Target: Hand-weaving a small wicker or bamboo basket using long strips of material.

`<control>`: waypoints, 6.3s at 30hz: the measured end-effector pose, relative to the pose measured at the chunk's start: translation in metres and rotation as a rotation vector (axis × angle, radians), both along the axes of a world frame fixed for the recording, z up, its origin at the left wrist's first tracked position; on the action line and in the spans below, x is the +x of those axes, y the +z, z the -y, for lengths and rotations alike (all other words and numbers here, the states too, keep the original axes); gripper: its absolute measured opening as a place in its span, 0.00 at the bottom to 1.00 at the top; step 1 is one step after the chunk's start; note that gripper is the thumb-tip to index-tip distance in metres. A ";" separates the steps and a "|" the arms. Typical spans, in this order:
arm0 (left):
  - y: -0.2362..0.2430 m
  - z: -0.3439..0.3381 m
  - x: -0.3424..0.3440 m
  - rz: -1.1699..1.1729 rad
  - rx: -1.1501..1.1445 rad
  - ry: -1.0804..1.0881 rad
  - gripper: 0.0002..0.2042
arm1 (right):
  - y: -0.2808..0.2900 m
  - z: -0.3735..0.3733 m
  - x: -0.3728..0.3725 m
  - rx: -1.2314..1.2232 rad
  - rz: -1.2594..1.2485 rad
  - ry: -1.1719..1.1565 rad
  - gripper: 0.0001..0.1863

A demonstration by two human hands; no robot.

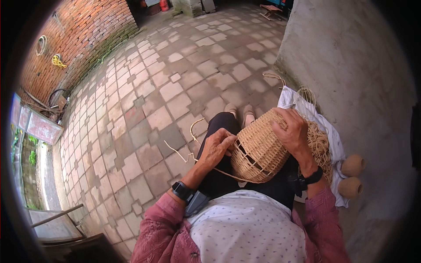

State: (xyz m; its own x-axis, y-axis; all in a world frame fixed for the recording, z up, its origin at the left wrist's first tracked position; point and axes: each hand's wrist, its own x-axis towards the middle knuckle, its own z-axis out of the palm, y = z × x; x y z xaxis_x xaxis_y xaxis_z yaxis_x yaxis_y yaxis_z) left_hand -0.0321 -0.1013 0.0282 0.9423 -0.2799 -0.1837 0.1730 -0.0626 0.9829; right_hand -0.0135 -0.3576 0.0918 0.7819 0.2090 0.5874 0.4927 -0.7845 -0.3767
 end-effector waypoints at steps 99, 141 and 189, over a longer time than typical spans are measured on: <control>0.000 0.021 -0.006 0.338 0.289 -0.027 0.21 | -0.076 -0.009 0.032 0.197 -0.123 -0.173 0.20; 0.037 0.040 -0.012 0.786 0.437 -0.142 0.06 | -0.012 -0.034 -0.068 0.044 -0.099 0.135 0.05; 0.076 -0.031 0.017 0.363 0.289 -0.165 0.12 | 0.009 -0.022 -0.020 0.501 -0.494 0.202 0.13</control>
